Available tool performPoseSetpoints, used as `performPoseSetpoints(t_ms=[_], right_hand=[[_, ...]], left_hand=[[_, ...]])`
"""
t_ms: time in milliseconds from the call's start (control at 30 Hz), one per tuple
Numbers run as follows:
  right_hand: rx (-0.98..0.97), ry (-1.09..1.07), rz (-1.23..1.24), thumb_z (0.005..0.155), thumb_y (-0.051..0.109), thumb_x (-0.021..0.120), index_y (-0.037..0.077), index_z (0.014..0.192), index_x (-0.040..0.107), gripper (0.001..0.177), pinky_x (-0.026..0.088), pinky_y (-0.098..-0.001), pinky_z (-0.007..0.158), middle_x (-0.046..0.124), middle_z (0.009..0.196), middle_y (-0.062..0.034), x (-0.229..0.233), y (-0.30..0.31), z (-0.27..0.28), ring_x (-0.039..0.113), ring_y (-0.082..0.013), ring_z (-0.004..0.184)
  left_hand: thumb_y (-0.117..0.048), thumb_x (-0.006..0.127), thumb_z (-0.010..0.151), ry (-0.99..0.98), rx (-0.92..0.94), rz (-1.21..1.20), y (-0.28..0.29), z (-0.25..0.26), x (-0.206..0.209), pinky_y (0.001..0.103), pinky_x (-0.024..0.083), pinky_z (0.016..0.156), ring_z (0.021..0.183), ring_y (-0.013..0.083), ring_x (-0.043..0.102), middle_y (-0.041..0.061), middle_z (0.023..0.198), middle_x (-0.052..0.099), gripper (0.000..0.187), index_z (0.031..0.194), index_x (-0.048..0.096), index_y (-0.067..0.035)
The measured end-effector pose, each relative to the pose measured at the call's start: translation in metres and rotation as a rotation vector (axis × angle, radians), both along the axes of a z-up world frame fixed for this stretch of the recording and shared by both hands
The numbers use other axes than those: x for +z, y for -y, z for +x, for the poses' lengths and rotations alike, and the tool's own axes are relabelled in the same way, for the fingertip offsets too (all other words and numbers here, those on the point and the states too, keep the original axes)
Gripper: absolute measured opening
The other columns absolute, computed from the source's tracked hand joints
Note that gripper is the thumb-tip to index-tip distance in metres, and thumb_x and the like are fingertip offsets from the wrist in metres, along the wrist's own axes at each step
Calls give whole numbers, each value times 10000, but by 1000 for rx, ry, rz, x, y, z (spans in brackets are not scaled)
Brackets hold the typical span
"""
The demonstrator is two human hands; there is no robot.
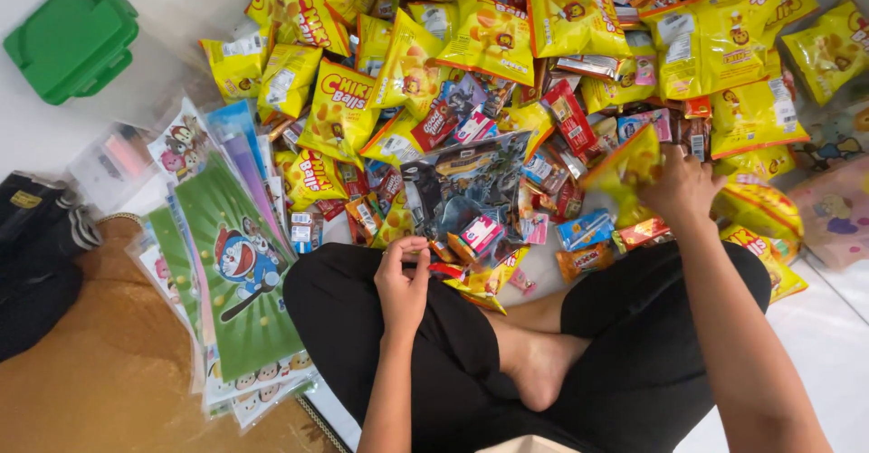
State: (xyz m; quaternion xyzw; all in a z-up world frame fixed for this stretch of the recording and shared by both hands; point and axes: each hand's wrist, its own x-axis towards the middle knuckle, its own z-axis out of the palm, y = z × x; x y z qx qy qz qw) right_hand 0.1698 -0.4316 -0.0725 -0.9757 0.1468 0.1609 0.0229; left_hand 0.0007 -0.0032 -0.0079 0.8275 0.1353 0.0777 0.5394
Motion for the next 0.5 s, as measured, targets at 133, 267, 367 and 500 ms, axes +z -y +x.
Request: performPoseSetpoints(t_ms=[133, 267, 367, 500], right_hand=[[103, -141, -116, 780, 371, 782, 325, 1407, 626, 648, 311, -613, 1028, 573, 1397, -298, -26, 14, -8, 495, -505, 1278], [159, -322, -168, 883, 299, 611, 276, 1456, 527, 579, 191, -668, 1141, 439, 1534, -296, -4, -12, 12, 366, -482, 1418], [157, -237, -20, 890, 217, 621, 142, 1420, 501, 549, 307, -639, 1069, 474, 1459, -293, 42, -49, 38, 408, -468, 1353], [73, -137, 241, 912, -159, 488, 153, 1307, 711, 550, 666, -336, 601, 767, 1013, -196, 48, -83, 83, 740, -278, 743]], left_hand=[[-205, 638, 1012, -3, -10, 9, 2, 1, 0, 258, 546, 616, 835, 135, 682, 21, 1048, 707, 96, 1067, 668, -132], [-219, 637, 1007, -4, 0, 2, 2, 4, 0, 249, 550, 610, 829, 129, 685, 17, 1050, 718, 115, 1065, 672, -125], [-213, 643, 1000, -13, 5, -8, 2, 6, -3, 249, 554, 608, 824, 132, 687, 25, 1045, 725, 116, 1059, 675, -119], [-181, 656, 985, -19, 25, -16, 2, 8, -10, 241, 560, 619, 820, 122, 693, 22, 1024, 734, 95, 1048, 684, -117]])
